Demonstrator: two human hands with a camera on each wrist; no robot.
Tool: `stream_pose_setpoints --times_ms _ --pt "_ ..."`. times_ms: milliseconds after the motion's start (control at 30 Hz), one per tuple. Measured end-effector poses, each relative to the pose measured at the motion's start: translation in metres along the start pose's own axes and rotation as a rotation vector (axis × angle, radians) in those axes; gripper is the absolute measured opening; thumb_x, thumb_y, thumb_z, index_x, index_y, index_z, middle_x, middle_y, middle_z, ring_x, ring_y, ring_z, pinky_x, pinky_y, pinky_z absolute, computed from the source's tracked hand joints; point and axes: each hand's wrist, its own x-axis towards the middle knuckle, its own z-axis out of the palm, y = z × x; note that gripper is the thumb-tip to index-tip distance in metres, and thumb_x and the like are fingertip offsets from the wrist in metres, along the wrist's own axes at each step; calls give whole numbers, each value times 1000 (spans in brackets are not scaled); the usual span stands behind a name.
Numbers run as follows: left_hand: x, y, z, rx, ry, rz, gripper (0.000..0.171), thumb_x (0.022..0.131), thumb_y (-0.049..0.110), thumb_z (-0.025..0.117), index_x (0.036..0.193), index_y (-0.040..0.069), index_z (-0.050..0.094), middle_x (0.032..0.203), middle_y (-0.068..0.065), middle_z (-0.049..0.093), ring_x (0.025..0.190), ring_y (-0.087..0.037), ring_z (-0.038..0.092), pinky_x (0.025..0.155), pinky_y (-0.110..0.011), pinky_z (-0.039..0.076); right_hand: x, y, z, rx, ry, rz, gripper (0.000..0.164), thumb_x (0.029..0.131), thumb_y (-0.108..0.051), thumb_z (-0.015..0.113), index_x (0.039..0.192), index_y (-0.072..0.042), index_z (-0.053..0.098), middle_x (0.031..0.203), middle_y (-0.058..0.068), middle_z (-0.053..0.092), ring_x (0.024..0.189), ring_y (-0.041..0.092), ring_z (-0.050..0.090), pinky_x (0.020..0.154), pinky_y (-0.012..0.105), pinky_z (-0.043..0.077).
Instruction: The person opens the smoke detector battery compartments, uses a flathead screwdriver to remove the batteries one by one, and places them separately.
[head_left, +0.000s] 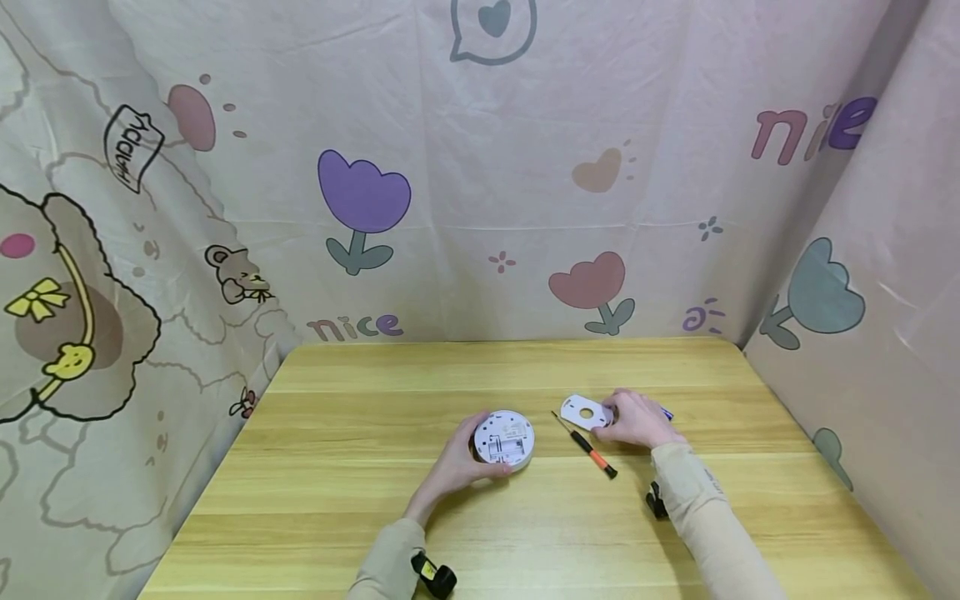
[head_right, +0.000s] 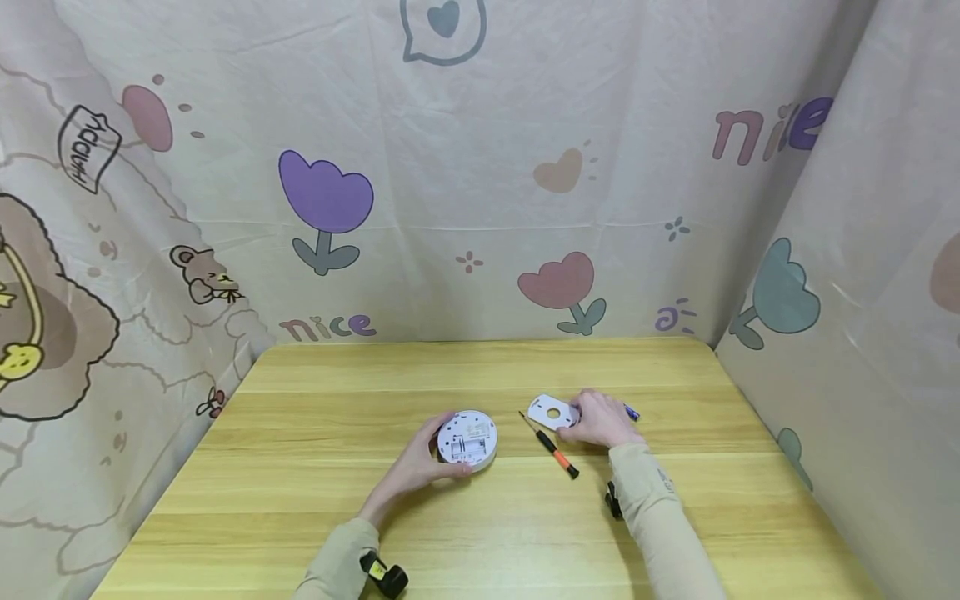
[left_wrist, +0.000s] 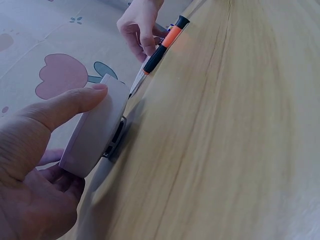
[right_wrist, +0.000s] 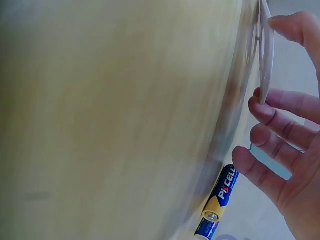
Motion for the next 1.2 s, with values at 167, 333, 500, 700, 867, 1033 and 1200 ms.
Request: stream_pose_setpoints --times_ms 167,333,500,700,867,1033,1200 --pt "0 -1 0 3 -2 1 105 69 25 92 153 0 36 156 -25 40 143 -48 38 121 -68 26 -1 1 0 14 -5 5 55 69 -39 84 111 -4 74 90 4 69 68 12 53 54 24 42" --pt "0 -1 0 15 -3 4 105 69 26 92 153 0 36 156 -25 40 144 -47 37 121 -68 25 -2 1 -1 6 35 -11 48 69 -40 83 102 -6 75 85 1 69 63 10 50 51 22 39" --pt "0 -2 0 23 -5 5 105 69 26 92 153 0 36 156 -25 41 144 -47 38 121 -67 26 -4 4 -2 23 72 -30 55 69 -42 83 107 -3 75 88 4 70 64 10 52 53 22 42" --pt "-1 -1 -2 3 -18 5 105 69 26 92 153 1 36 156 -25 40 145 -48 37 121 -68 25 -5 4 -6 86 112 -29 54 71 -39 85 111 -3 74 91 4 71 70 11 54 59 23 45" --pt "0 -2 -3 -43 -31 -16 104 70 25 92 154 2 35 157 -24 40 146 -45 37 123 -64 25 -7 -4 -10 93 159 -56 48 71 -39 85 107 -8 75 89 1 69 69 10 52 60 23 43" --pt "0 -4 -4 -96 -47 -10 101 73 21 90 154 0 33 158 -26 37 147 -44 36 124 -58 28 -8 -13 -8 82 196 -91 47 71 -38 86 107 -9 75 93 2 71 68 7 50 59 20 41" --pt "1 -4 -5 -142 -50 -22 101 75 21 89 155 0 31 160 -25 34 150 -44 32 125 -55 26 -8 -25 -4 100 217 -136 44 71 -35 87 105 -9 76 92 2 71 66 5 48 56 18 39"
